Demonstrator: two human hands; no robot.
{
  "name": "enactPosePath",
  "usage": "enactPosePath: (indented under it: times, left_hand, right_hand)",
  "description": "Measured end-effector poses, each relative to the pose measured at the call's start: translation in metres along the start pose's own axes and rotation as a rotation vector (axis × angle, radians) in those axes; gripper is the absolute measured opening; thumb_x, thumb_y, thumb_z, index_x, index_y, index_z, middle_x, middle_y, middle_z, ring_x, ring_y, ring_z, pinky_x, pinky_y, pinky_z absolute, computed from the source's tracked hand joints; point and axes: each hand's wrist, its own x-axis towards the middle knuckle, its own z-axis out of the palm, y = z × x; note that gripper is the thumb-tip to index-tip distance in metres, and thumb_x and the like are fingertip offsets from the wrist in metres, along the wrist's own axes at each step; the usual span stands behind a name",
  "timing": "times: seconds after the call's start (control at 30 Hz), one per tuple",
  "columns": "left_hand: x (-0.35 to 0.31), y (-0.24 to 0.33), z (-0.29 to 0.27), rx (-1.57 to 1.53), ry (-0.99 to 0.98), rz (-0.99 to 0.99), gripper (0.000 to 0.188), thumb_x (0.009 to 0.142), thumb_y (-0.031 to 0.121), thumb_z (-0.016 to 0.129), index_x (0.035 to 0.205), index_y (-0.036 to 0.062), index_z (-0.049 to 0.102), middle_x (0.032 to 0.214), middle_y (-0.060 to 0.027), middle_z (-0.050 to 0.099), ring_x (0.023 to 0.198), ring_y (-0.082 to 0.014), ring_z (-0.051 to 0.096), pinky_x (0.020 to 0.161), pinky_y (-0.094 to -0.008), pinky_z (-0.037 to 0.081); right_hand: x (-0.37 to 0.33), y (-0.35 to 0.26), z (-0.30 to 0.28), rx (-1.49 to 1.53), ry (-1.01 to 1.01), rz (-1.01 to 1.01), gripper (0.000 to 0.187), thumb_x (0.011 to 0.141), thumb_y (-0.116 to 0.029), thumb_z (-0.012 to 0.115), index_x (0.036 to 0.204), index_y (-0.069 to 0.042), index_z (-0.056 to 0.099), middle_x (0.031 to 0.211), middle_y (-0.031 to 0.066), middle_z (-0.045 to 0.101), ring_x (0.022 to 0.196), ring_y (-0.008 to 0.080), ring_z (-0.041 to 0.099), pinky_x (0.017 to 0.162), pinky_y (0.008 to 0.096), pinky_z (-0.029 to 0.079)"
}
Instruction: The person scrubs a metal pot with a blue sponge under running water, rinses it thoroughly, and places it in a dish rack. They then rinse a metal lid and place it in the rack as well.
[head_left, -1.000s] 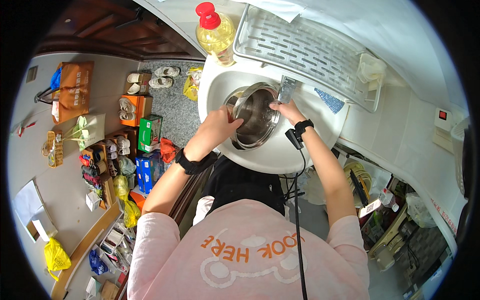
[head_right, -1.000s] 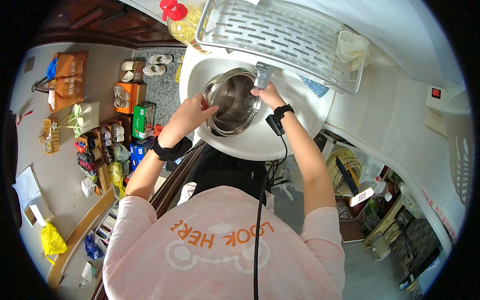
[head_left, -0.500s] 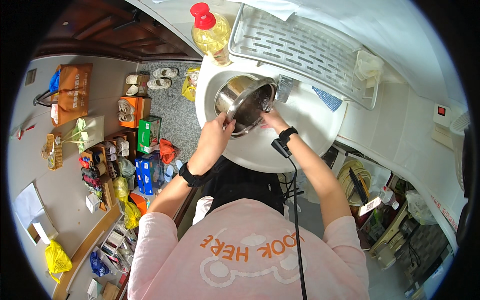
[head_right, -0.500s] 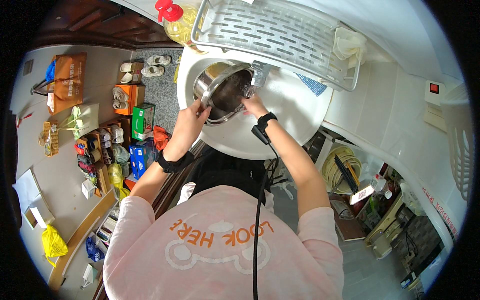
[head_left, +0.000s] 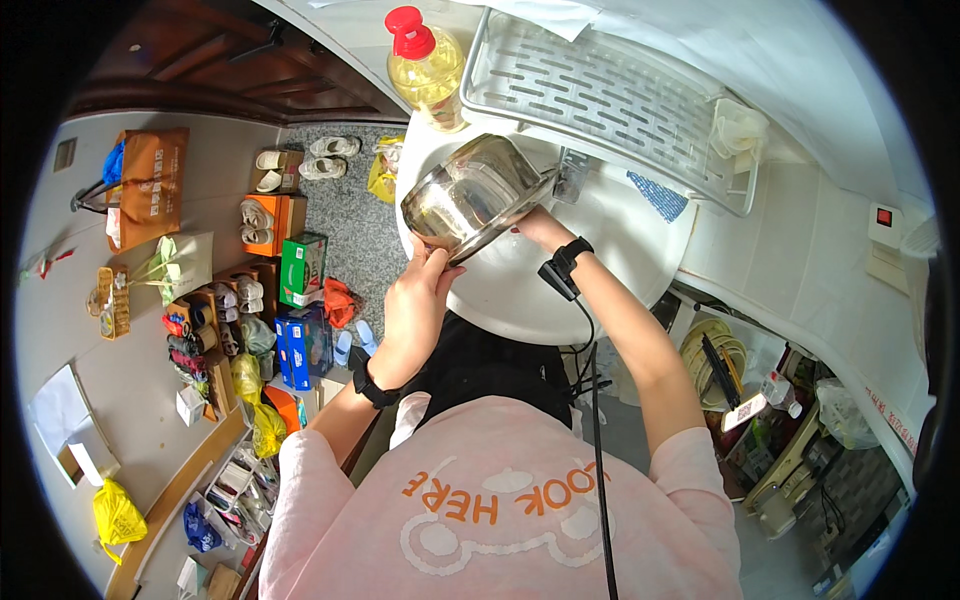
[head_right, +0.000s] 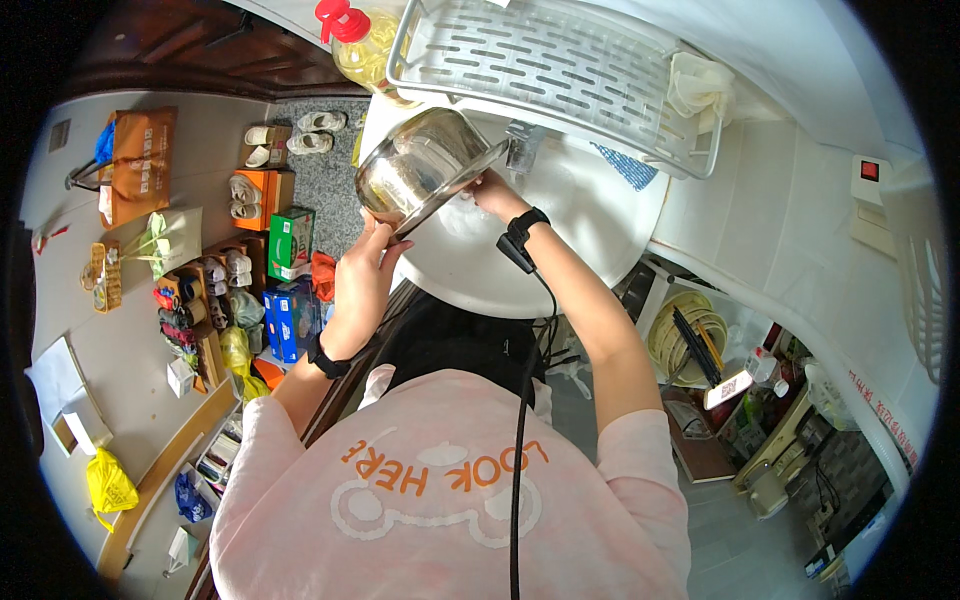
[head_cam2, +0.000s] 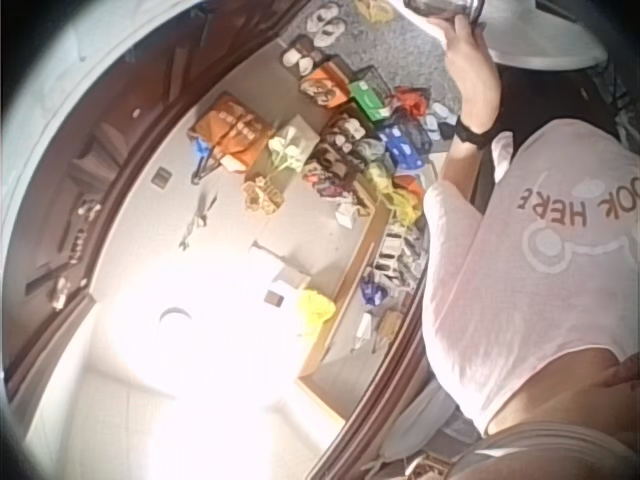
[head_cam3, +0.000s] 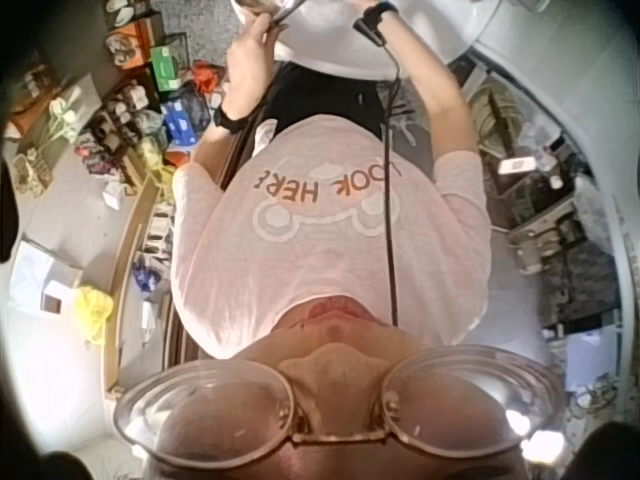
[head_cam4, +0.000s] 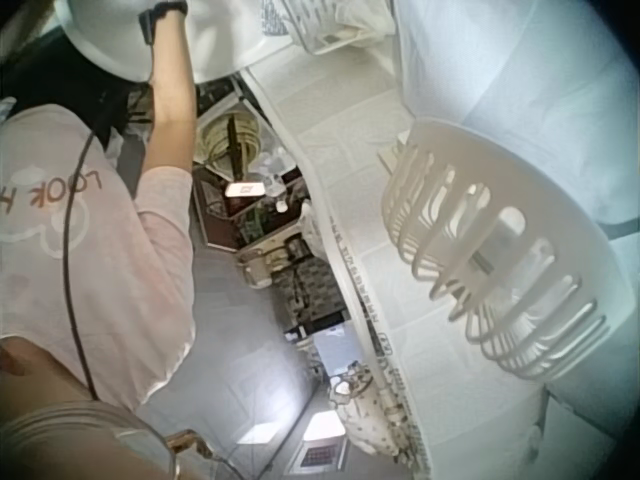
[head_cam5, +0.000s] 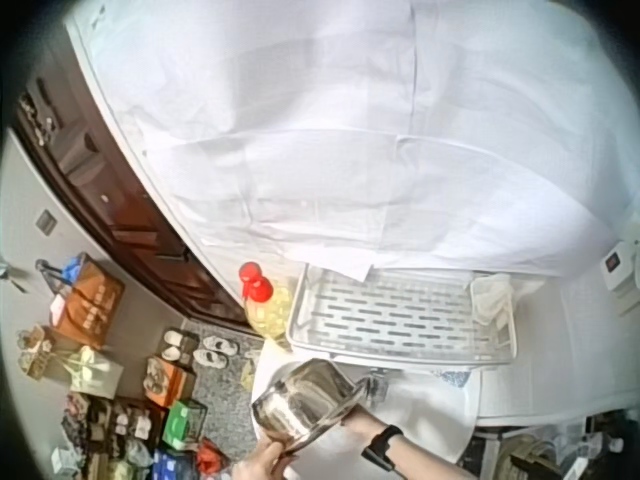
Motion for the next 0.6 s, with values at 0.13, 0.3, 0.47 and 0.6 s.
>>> enactPosePath:
  times: [0.13, 0.3, 0.47, 0.6]
  left_hand:
    - [-0.007, 0.004, -0.005, 0.051, 0.023, 0.055, 0.02, 0.083, 0.013, 0.071, 0.092, 0.0022, 0.056, 0.119, -0.0186, 0.058, 0.082, -0.0377, 0.064, 0.062, -0.0413, 0.053]
    - [-0.013, 0.005, -0.003, 0.095, -0.002, 0.054, 0.021, 0.082, 0.015, 0.072, 0.092, 0.0024, 0.057, 0.119, -0.0162, 0.059, 0.078, -0.0371, 0.064, 0.063, -0.0406, 0.054]
    - [-0.009, -0.005, -0.002, -0.159, -0.049, -0.018, 0.024, 0.085, 0.019, 0.071, 0.097, 0.0013, 0.062, 0.094, -0.0148, 0.066, 0.068, -0.0256, 0.066, 0.06, -0.0348, 0.051]
    - [0.006, -0.023, 0.003, -0.397, -0.236, -0.296, 0.029, 0.092, 0.027, 0.068, 0.097, -0.0019, 0.064, 0.072, -0.0069, 0.064, 0.068, -0.0074, 0.06, 0.058, -0.0285, 0.048]
  right_hand:
    - [-0.006, 0.001, -0.003, -0.061, 0.079, -0.141, 0.033, 0.093, -0.02, 0.059, 0.123, -0.007, 0.053, 0.105, 0.0053, 0.063, 0.097, 0.0149, 0.06, 0.078, 0.0325, 0.05]
    - [-0.015, -0.006, -0.003, 0.091, 0.08, -0.057, 0.036, 0.094, -0.023, 0.06, 0.125, -0.008, 0.052, 0.109, 0.0053, 0.062, 0.105, 0.0161, 0.058, 0.085, 0.0339, 0.048]
    - [-0.027, -0.015, -0.005, 0.285, 0.029, 0.045, 0.038, 0.094, -0.026, 0.061, 0.127, -0.009, 0.051, 0.114, 0.0053, 0.06, 0.113, 0.0174, 0.055, 0.091, 0.0354, 0.047]
    - [-0.036, -0.012, -0.029, 0.242, 0.023, 0.032, 0.035, 0.094, -0.029, 0.064, 0.122, -0.011, 0.053, 0.108, -0.0037, 0.057, 0.101, 0.0093, 0.053, 0.089, 0.0285, 0.045]
